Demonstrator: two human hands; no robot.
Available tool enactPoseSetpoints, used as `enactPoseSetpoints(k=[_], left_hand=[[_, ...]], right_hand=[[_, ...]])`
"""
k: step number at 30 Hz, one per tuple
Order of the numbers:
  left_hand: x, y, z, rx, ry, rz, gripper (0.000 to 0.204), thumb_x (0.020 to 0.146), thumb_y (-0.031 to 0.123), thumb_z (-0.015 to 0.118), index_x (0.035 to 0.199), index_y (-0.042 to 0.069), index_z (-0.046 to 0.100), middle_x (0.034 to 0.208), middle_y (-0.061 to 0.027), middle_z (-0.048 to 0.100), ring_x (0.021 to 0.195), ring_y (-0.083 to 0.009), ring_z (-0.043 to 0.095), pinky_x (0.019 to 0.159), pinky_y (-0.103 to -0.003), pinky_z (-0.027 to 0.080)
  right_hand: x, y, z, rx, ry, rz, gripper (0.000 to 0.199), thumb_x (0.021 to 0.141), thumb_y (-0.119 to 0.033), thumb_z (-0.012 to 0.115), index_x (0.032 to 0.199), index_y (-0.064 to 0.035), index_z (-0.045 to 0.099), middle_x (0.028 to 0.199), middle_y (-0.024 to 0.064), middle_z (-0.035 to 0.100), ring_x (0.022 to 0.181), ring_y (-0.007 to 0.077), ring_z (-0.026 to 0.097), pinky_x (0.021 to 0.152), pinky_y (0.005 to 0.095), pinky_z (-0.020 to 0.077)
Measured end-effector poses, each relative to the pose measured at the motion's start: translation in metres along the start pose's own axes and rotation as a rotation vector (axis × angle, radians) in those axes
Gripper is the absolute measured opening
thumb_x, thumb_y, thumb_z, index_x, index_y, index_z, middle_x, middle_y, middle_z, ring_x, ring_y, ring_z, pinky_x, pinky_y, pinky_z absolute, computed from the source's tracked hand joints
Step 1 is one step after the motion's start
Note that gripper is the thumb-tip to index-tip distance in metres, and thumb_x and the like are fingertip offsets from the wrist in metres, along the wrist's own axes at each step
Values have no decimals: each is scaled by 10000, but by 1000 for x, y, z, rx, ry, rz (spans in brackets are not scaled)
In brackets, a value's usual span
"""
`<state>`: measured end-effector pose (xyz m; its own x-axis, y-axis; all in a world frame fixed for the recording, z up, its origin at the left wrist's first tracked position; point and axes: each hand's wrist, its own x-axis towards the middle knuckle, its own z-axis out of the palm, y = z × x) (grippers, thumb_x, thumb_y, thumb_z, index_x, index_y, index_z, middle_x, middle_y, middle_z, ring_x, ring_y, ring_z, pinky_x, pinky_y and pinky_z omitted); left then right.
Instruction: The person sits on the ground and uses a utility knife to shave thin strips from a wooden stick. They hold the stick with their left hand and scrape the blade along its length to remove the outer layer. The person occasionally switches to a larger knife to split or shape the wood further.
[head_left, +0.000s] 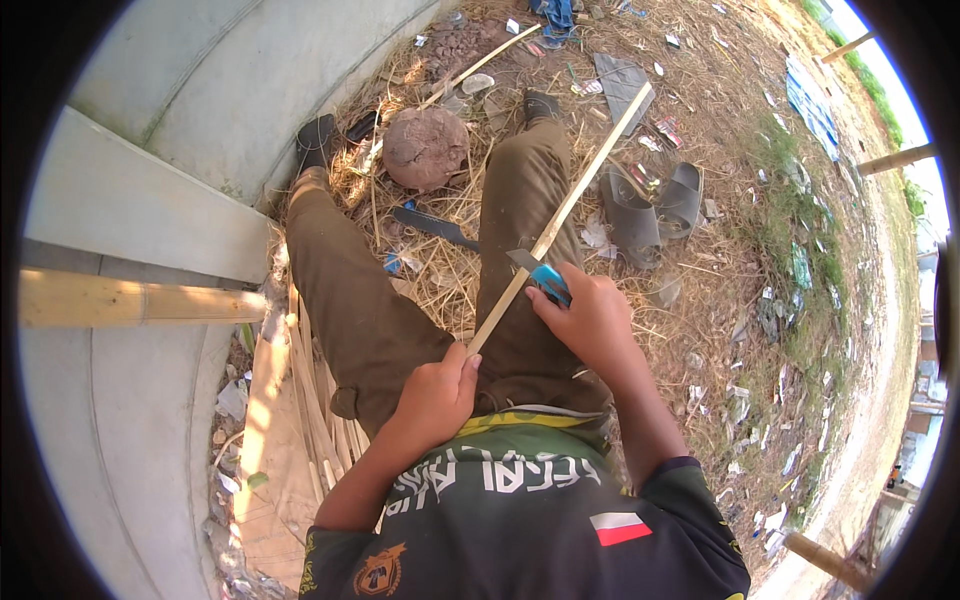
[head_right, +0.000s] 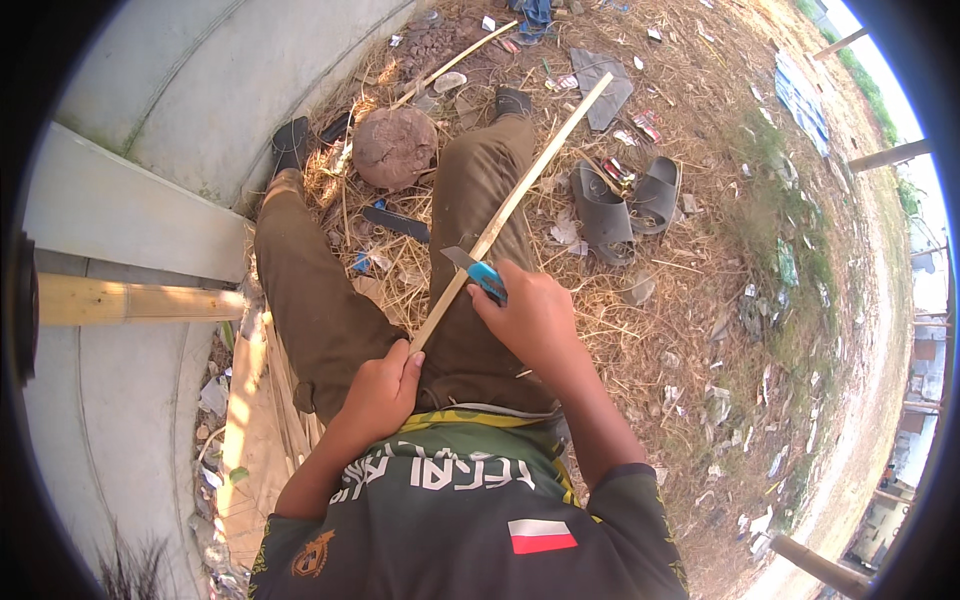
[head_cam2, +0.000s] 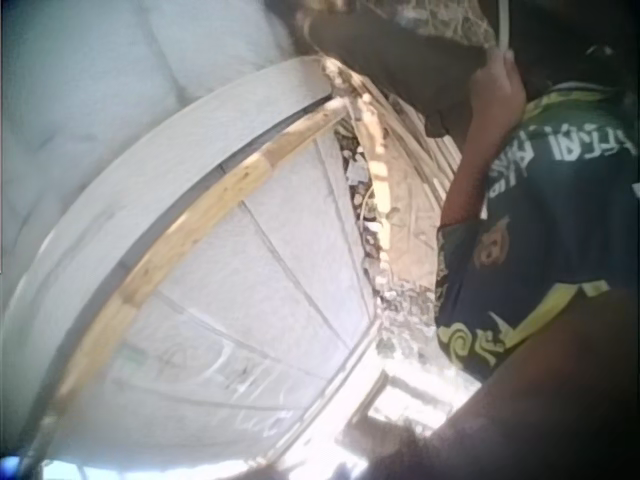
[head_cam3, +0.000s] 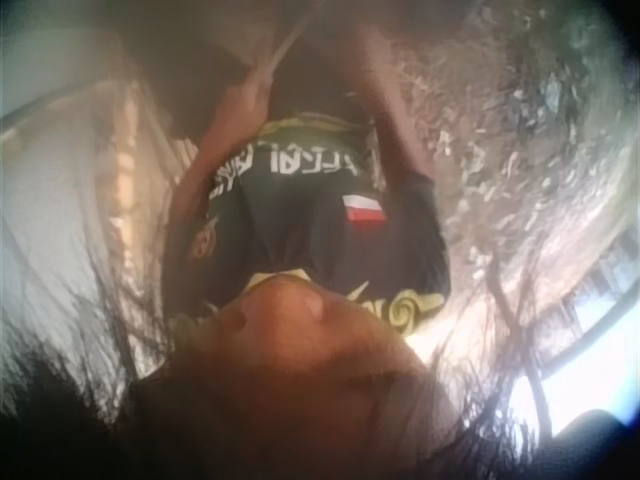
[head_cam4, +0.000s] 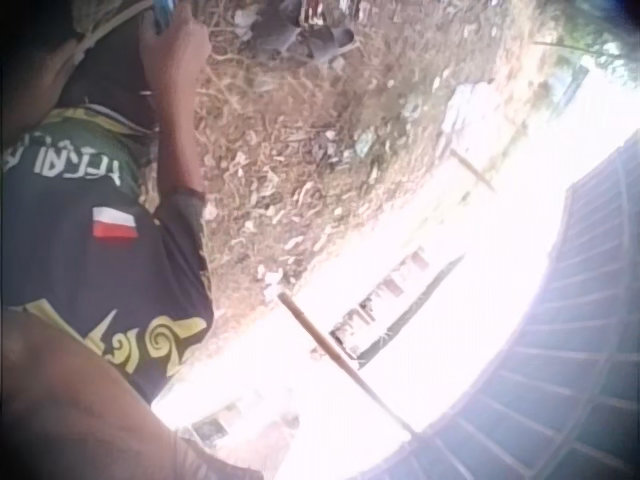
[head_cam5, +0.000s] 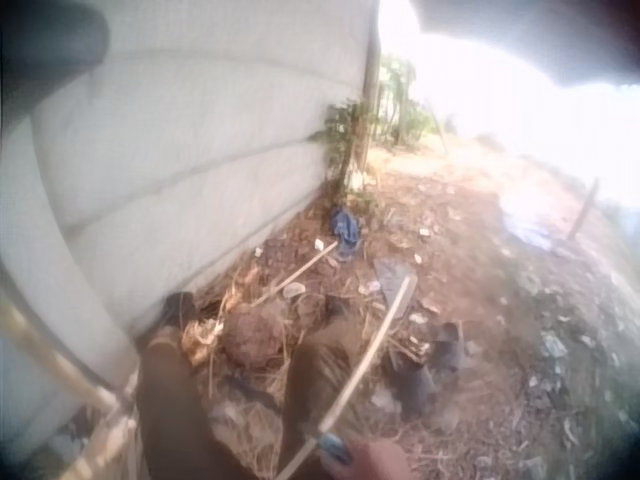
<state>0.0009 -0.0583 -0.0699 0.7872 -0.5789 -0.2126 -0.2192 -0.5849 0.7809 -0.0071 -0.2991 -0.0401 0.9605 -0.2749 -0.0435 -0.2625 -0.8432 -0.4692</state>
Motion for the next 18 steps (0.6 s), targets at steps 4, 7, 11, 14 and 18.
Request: enactPoseSetpoints(k=[4, 7, 11, 14, 18], left_hand=[[-2, -3, -4, -82, -12, -36, 322, 1074, 281, 504, 908, 5, 499, 635, -228, 584, 591, -446, 560, 559, -499, 437], [-1, -11, -8, -230, -47, -83, 348, 1086, 296, 502, 901, 1, 494, 610, -173, 542, 534, -318, 505, 550, -427, 421], [4, -16, -21, -442, -191, -174, 363, 1097, 301, 496, 898, -2, 489, 626, -112, 508, 582, -145, 449, 559, -372, 412], [4, -22, -24, -392, -238, -144, 344, 1089, 295, 512, 920, -4, 499, 662, -124, 545, 606, -155, 496, 584, -372, 431], [11, -13, -31, -178, -236, 25, 329, 1061, 308, 557, 982, -7, 507, 720, -172, 614, 635, -274, 599, 632, -415, 470]], right_hand=[[10, 26, -25, 177, 176, 180, 375, 927, -364, 725, 852, -16, 604, 669, 192, 621, 633, 383, 640, 607, 471, 479], [7, 55, -52, 91, 403, 289, 312, 1009, -338, 626, 998, -26, 628, 720, 166, 643, 635, 364, 621, 627, 468, 480], [-7, 111, -55, -136, 548, 166, 284, 1070, -298, 511, 1077, -33, 612, 769, 166, 658, 686, 388, 636, 654, 494, 486], [-11, 113, -55, -85, 442, 263, 294, 1086, -298, 477, 1075, -34, 606, 765, 179, 643, 733, 406, 644, 680, 508, 478], [-10, 81, -54, -75, 203, 285, 358, 1083, -367, 486, 1019, -26, 575, 770, 219, 627, 785, 434, 633, 695, 518, 456]])
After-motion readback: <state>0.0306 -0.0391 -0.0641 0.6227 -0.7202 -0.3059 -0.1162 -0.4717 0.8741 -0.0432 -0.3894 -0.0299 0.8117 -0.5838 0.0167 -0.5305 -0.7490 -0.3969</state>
